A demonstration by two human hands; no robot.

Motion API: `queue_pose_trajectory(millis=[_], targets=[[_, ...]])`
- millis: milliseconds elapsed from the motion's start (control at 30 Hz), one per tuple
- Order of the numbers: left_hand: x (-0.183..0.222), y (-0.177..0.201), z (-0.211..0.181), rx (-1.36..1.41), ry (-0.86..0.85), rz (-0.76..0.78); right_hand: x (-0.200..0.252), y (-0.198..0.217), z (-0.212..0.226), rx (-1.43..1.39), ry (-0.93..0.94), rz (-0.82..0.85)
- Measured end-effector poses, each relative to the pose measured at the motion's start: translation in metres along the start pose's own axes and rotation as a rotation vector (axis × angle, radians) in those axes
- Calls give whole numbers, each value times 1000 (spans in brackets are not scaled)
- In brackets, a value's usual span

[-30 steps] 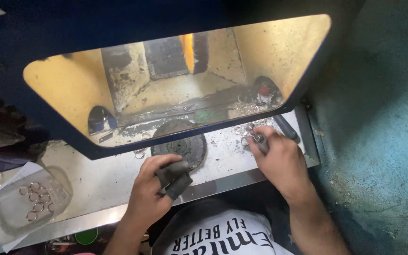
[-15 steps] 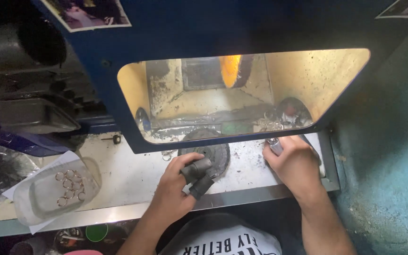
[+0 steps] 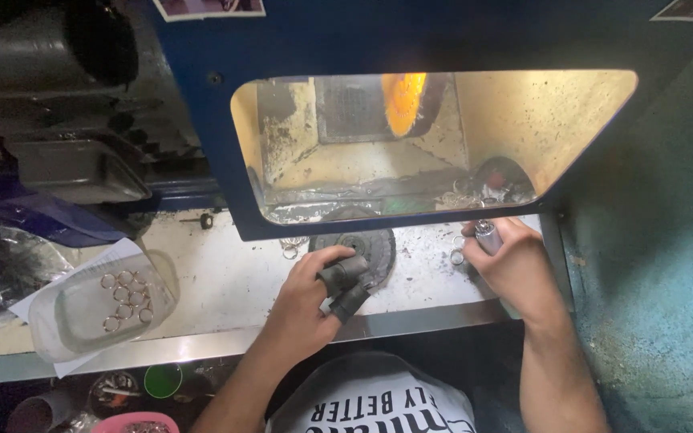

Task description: Polishing small metal rings using a handheld rotary tool at a jewelry workbench.

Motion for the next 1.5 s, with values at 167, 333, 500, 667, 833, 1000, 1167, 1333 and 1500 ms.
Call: queue_pose_trajectory(millis=[167, 333, 500, 667, 833, 1000, 1167, 1333, 1500], targets=[[1, -2, 2, -15, -13, 6, -1, 4, 0, 26, 48, -55], [1, -3, 1, -25, -31, 5, 3, 16, 7, -14, -103, 38], [0, -4, 2, -26, 2, 10, 6, 18, 3, -125, -251, 138], [1, -6, 3, -37, -15, 9, 6, 17, 1, -60, -201, 125], [0, -5, 2, -33, -10, 13, 8, 6, -2, 40, -141, 136], [1, -5, 3, -20, -5, 11, 11, 9, -3, 42, -139, 24], [-4, -1, -7, -95, 30, 9, 16, 17, 11, -127, 32, -69], [-3, -4, -4, -111, 12, 10, 18, 4, 31, 7, 125, 63], [-3, -4, -5, -112, -3, -3, 12, 2, 25, 91, 133, 13]])
Point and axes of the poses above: each hand's wrist, its own x-axis away from the middle knuckle, its own y-axis out of the back of the hand, z = x × y, the point moved 9 cm from there along -x, towards the middle knuckle, and after that the axes turned 8 degrees about -z, right-handed, at the moved point
